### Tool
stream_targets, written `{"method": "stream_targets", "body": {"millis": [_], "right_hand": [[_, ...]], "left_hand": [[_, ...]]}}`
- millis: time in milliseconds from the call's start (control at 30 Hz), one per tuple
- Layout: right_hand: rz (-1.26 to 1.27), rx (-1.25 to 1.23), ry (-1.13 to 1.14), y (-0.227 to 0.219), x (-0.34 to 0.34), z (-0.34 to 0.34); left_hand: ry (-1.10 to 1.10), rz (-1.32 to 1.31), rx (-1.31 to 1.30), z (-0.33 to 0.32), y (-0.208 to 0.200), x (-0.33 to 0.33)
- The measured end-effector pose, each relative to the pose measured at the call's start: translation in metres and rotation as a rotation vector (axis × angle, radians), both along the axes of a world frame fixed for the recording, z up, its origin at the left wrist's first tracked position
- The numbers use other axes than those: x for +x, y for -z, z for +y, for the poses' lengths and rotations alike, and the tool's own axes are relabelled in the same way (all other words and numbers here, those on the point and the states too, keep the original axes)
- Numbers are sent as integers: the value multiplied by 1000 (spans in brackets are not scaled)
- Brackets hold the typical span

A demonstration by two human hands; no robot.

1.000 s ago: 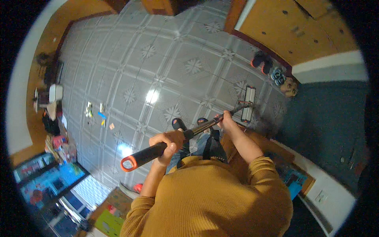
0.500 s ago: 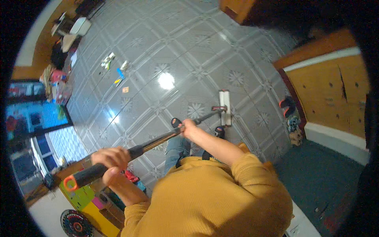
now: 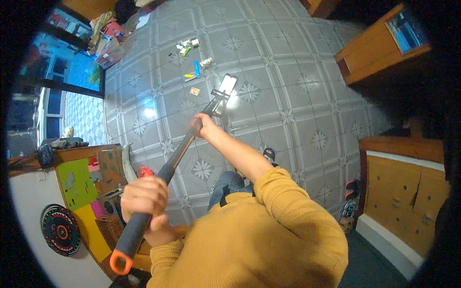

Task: The person mops a tiled floor using a flat mop, moving back and forth across the room. They pause to pick up scattered items and place them into a cabinet drawer before continuing to mop.

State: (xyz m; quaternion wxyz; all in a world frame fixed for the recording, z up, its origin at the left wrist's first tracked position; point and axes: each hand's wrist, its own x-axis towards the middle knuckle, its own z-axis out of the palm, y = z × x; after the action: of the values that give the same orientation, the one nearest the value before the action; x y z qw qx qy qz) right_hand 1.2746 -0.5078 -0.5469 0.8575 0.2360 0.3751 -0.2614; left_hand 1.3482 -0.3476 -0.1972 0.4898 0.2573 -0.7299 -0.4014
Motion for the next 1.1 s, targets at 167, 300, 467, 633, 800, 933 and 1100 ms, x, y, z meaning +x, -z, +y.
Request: {"method": "stream_targets", "body": {"millis": [167, 300, 467, 633, 800, 933, 1100], "right_hand": [[-23, 144, -17, -53, -15, 10], [165, 52, -10, -40, -81, -1], [613, 95, 191, 70, -196, -45], [514, 128, 73, 158, -216, -120], [415, 350, 112, 123, -98, -196], [426, 283, -86, 65, 38, -251], [374, 149, -257, 26, 184, -294]], "left_hand": [[294, 144, -99, -1, -28, 78], [236, 319, -28, -35, 2, 85], [-6, 611, 343, -121, 93, -19], [-100, 553, 585, -214, 107, 5], [-199, 639, 400, -282, 82, 73], [-405, 553, 260, -296, 39, 145], [-708, 376, 153, -289, 12, 191]]}}
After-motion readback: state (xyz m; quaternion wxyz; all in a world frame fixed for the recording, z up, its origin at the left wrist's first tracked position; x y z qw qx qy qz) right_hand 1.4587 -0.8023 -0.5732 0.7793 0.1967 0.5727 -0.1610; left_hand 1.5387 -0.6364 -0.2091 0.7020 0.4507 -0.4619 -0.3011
